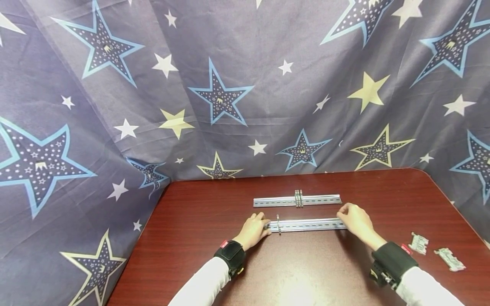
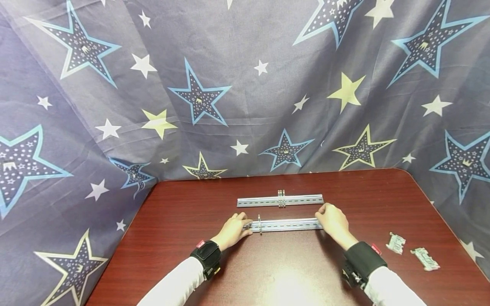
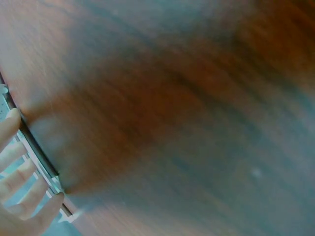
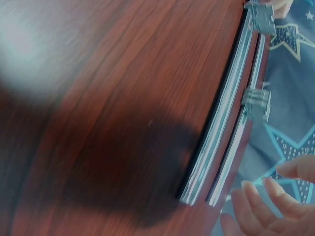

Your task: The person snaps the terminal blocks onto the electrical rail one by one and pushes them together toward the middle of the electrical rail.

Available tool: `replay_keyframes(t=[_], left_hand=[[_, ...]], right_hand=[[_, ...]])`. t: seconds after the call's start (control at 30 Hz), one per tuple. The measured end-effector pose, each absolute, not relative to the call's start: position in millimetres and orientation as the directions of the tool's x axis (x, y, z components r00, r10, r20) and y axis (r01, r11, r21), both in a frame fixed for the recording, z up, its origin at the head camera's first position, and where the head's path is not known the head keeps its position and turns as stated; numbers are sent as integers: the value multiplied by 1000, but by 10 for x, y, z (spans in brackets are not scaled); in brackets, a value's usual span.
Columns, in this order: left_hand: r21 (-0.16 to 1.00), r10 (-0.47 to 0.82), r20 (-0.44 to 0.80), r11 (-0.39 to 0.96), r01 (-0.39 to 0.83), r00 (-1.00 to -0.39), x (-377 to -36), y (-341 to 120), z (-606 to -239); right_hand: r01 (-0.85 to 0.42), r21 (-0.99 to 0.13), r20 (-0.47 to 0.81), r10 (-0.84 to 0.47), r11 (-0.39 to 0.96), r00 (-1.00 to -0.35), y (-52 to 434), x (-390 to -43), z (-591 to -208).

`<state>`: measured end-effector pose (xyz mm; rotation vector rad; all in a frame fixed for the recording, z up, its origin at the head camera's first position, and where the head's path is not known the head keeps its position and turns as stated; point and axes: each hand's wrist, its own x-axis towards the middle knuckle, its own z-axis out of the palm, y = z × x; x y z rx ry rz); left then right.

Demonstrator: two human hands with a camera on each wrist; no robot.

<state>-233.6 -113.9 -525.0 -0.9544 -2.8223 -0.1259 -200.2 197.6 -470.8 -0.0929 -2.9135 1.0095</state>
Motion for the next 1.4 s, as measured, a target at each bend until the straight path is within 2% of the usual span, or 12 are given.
replay_keyframes(t=[0.9,1.27,1.4], left_hand=[[21,595,183,794,608,-783,-2324,-1140,-5240],[18,608,164,786,618,-777,-2341,-1142,-5232],[3,622,166,776,631,-765,-2351,-1150,-5226]], right_hand=[[63,-550,97,139,833,-986,2800,-1653,-4745],[124,-510,38,166,851,-985,3178,-1512,-4767],[187,-501,-11,210,845,-978,3281,-1492,-4781]])
